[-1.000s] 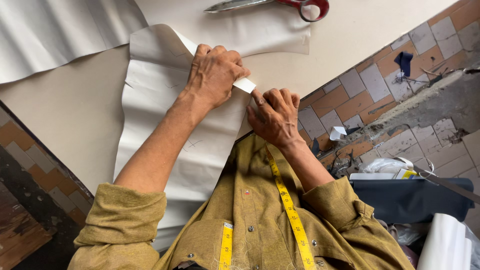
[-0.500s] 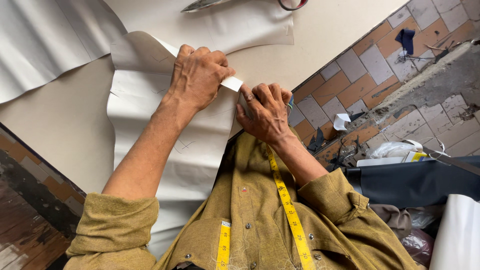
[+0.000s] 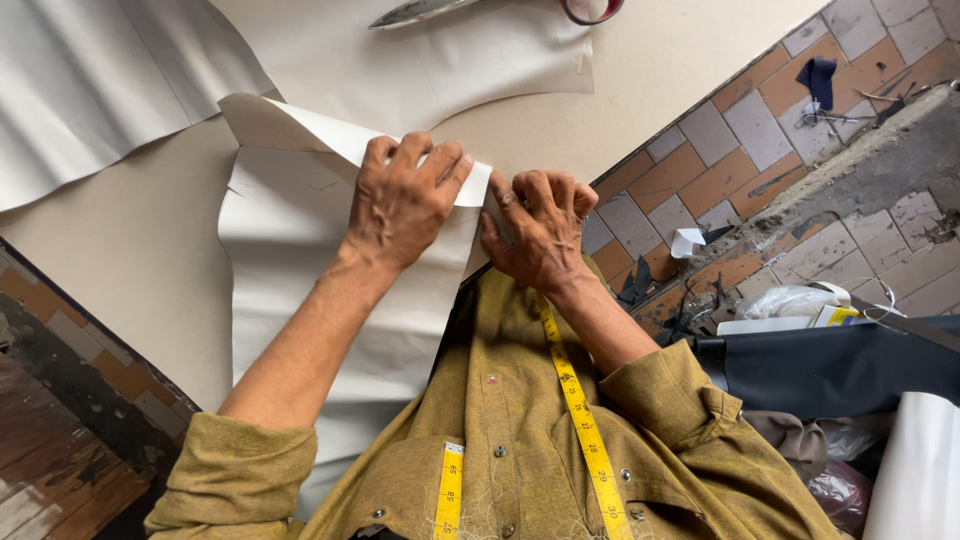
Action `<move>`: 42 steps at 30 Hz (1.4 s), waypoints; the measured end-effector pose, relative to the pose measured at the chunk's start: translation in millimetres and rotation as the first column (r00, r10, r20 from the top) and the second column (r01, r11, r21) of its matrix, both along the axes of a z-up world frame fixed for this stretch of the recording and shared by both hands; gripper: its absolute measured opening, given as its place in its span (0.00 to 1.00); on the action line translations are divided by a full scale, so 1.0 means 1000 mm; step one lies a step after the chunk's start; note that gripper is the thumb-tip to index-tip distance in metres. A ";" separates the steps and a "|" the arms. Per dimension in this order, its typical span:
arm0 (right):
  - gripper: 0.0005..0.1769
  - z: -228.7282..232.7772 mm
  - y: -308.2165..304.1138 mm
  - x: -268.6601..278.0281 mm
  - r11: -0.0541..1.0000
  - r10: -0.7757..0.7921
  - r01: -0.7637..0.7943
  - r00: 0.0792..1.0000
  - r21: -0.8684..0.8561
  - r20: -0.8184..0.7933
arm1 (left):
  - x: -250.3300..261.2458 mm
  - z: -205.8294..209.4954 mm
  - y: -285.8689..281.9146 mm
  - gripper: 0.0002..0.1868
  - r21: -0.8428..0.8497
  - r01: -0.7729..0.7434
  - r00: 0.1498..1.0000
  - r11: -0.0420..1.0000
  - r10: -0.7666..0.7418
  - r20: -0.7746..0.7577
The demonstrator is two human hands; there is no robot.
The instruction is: The person cuts a large piece of white fabric using shears, following pencil markings. They fold and reposition the fabric multiple times, then use a pencil to trace additional lines on the material.
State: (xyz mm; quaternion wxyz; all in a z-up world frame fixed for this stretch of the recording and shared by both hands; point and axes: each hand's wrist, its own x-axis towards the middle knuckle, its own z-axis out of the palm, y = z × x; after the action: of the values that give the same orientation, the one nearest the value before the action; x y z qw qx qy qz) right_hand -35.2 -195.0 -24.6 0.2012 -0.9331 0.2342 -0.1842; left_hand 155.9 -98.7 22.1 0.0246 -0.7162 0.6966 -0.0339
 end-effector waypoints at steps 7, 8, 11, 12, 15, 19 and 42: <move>0.27 0.005 -0.008 -0.004 0.999 0.023 -0.023 1.000 0.026 -0.006 | -0.009 0.000 0.014 0.21 -0.033 -0.027 1.000 0.999 0.028 0.013; 0.27 0.005 -0.008 -0.004 0.999 0.034 -0.034 0.999 0.028 -0.001 | -0.010 0.000 0.016 0.22 -0.041 -0.025 0.999 0.999 0.027 0.029; 0.27 0.005 -0.013 -0.005 0.998 0.049 -0.050 0.999 0.041 0.023 | -0.014 0.000 0.018 0.20 -0.059 -0.014 0.998 0.998 0.018 0.062; 0.26 0.005 -0.014 -0.005 0.997 0.047 -0.049 0.998 0.056 0.036 | -0.015 -0.001 0.018 0.20 -0.049 -0.018 0.996 0.999 0.022 0.084; 0.26 0.003 -0.021 -0.007 0.976 0.040 -0.052 0.997 0.212 0.061 | -0.021 -0.003 0.019 0.21 -0.032 -0.034 0.991 0.999 0.038 0.132; 0.28 0.003 -0.028 -0.008 0.960 0.070 -0.103 0.989 0.261 0.131 | -0.021 -0.004 0.020 0.21 -0.028 -0.032 0.990 0.999 0.035 0.140; 0.27 0.005 -0.028 -0.009 0.948 0.314 -0.316 0.948 -0.045 -0.049 | -0.027 -0.001 0.022 0.27 0.147 0.000 0.945 0.989 -0.048 0.323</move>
State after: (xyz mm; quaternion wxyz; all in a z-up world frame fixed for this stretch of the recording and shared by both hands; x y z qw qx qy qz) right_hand -44.4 -223.3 -19.4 0.1986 -0.9671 0.0815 -0.1365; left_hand 129.4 -77.0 21.5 0.1910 -0.6885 0.6923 -0.1013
